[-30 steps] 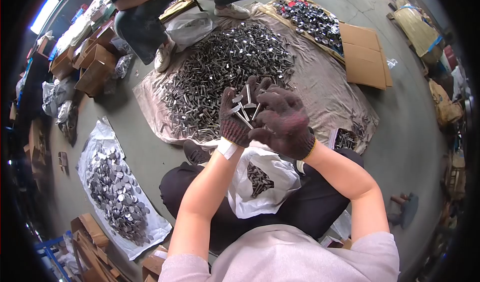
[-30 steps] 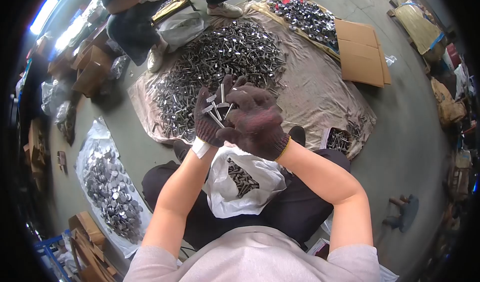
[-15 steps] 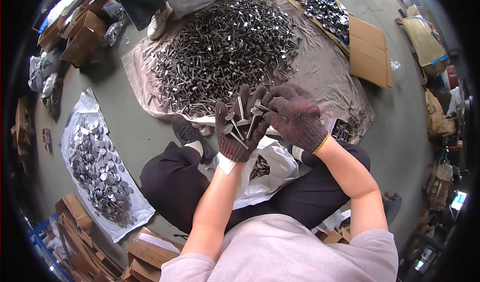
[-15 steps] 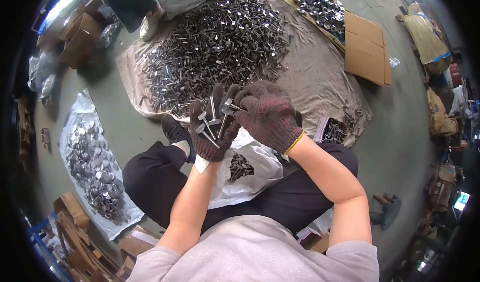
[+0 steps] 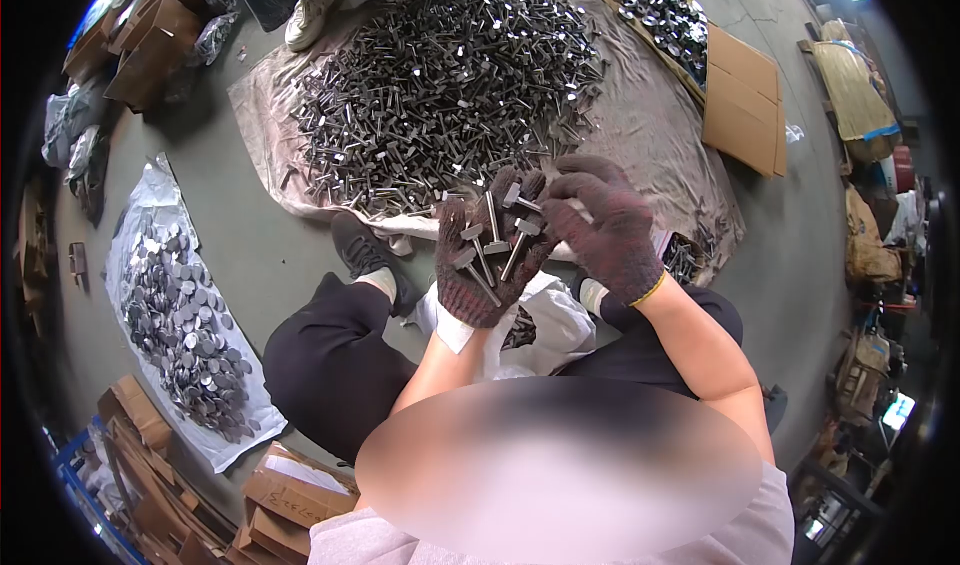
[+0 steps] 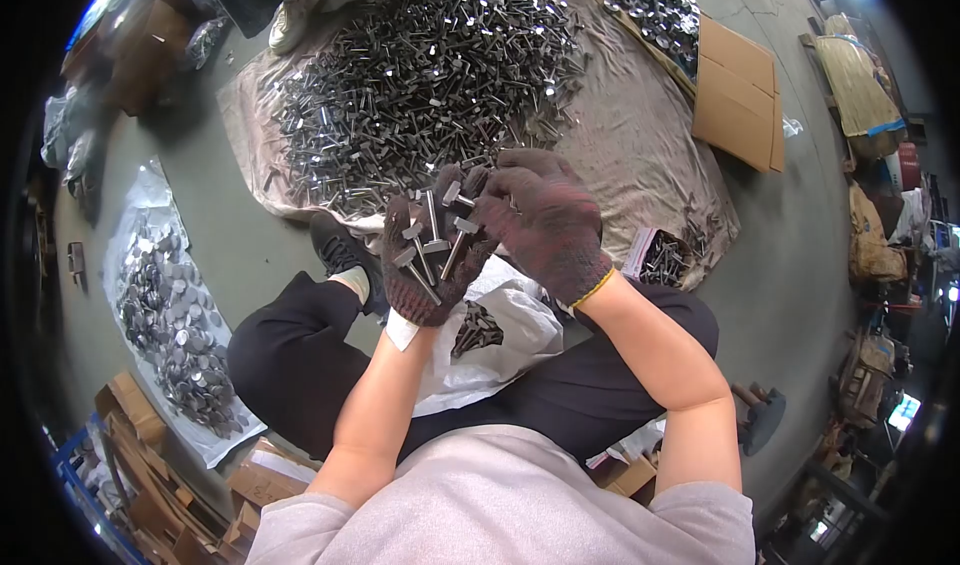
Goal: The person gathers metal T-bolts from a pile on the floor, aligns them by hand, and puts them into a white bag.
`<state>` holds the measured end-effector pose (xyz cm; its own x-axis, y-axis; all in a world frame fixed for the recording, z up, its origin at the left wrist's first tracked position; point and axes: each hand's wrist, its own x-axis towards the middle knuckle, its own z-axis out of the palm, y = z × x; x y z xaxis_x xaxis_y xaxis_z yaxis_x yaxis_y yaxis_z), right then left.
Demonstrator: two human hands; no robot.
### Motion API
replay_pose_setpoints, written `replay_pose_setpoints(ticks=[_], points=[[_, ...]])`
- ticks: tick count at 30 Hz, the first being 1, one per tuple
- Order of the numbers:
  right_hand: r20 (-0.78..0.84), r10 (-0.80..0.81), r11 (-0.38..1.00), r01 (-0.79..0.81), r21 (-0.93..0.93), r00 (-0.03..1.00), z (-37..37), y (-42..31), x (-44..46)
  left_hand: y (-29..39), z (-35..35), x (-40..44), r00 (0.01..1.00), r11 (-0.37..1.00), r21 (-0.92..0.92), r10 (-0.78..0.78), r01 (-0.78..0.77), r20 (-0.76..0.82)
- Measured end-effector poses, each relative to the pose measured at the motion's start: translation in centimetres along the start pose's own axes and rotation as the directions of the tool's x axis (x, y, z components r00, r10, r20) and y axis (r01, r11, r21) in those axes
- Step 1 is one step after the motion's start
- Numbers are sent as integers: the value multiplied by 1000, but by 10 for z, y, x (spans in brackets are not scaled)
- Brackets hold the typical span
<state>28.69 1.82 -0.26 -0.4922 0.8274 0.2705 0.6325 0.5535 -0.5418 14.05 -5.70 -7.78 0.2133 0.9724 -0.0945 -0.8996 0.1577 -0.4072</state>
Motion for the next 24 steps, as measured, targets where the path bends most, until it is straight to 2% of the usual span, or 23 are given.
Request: replay_pose_setpoints(ticks=[2, 4, 5, 6, 7, 9, 11, 12, 15, 16, 17, 20, 24], points=[[-32, 173, 978, -168, 124, 984, -2, 2, -1, -1, 4, -1, 1000, 1000, -1, 7, -7, 1], [-5, 189, 975, -187, 123, 982, -4, 8, -4, -3, 13, -1, 999, 995, 104, -2, 7, -44], [18, 207, 971, -208, 120, 978, -4, 9, -4, -3, 8, 0, 999, 995, 103, -2, 7, -45], [19, 209, 970, -210, 120, 978, -5, 7, -5, -3, 0, 2, 999, 1000, 11, -1, 1, -32], [45, 174, 979, -177, 103, 984, -7, 3, -6, -2, -6, 3, 1000, 997, -81, 3, -4, -20], [74, 141, 985, -148, 87, 987, -7, 0, -6, -2, -7, 4, 1000, 996, -85, 0, -3, -27], [79, -54, 998, 57, -34, 995, -7, 2, -5, -3, -8, 4, 999, 996, -94, -5, 1, -38], [82, -50, 998, 53, -34, 995, -8, 2, -5, -4, -8, 4, 999, 995, -98, -8, 4, -44], [126, 31, 999, -32, 7, 992, -9, 3, -10, -5, -11, 3, 999, 998, -65, -15, 13, -37], [129, 111, 991, -119, 55, 985, -8, 4, -10, -5, -12, 3, 1000, 1000, -21, -22, 22, -13], [134, 189, 974, -203, 101, 973, -7, 6, -10, -9, -6, 5, 996, 1000, 21, 25, -23, -90], [95, 243, 965, -250, 74, 965, -6, 10, -10, -5, -12, 5, 998, 999, -43, 12, -15, -68], [59, 235, 969, -239, 69, 970, 1, 19, -15, -1, -15, 4, 999, 994, -108, 7, -13, -52]])
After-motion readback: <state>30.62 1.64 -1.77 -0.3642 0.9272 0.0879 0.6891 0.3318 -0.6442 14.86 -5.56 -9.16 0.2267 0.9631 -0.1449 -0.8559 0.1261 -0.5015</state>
